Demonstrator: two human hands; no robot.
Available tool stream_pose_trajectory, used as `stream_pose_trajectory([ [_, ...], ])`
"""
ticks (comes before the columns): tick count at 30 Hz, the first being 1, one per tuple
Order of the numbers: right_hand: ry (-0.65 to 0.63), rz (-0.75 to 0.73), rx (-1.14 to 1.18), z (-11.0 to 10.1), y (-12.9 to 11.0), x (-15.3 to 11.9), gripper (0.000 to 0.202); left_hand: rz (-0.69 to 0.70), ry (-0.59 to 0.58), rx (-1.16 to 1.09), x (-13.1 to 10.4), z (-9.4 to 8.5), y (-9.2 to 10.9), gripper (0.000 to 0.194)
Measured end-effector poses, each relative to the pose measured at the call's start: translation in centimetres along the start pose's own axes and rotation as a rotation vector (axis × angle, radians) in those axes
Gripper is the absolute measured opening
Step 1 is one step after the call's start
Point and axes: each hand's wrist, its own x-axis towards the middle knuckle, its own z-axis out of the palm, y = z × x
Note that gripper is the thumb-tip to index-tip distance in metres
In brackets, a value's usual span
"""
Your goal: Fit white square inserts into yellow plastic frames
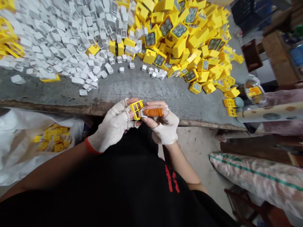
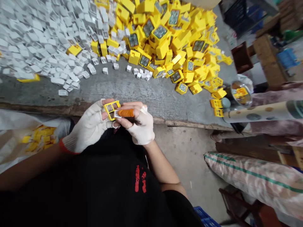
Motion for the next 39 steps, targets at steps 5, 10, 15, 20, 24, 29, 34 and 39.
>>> stream_pose_trajectory([
  [5, 0.011, -0.107, -0.141, 0.3, 0.5, -0.3, 0.027, 0.053, -0.064, -0.054, -0.2, -0.9, -0.1, 0.042],
  [10, -0.108, -0.289, -0.143, -0.3, 1.1, 0.2, 0.010, -0.057, -0.139, -0.097, 0.4, -2.6, -0.1, 0.042],
  [15, -0.329, -0.349, -0.269, -1.4, 1.2, 1.2, 0.019, -0.136, -0.084, -0.092, 0.9, -3.1, 0.9, 0.038],
  [20, -0.249, -0.118, -0.577, -2.8, 5.2, 8.2, 0.028, -0.096, 0.071, -0.071, 1.2, -2.6, 2.2, 0.032],
  [24, -0.365, 0.181, -0.970, -0.7, 8.8, 16.4, 0.027, -0.103, 0.162, -0.075, 1.5, -2.3, 2.8, 0.024],
  [29, -0.436, 0.186, -1.092, 2.2, 9.9, 19.6, 0.017, -0.121, 0.182, -0.124, 1.4, -2.2, 2.8, 0.011],
  [34, -0.358, 0.136, -0.531, 0.7, 7.7, 14.3, 0.012, -0.137, 0.159, -0.118, 1.6, -2.0, 3.0, 0.011],
  [39, -0.291, -0.075, -0.174, -0.6, 3.4, 7.8, 0.022, -0.213, 0.142, -0.152, 1.7, -1.1, 2.9, 0.025],
])
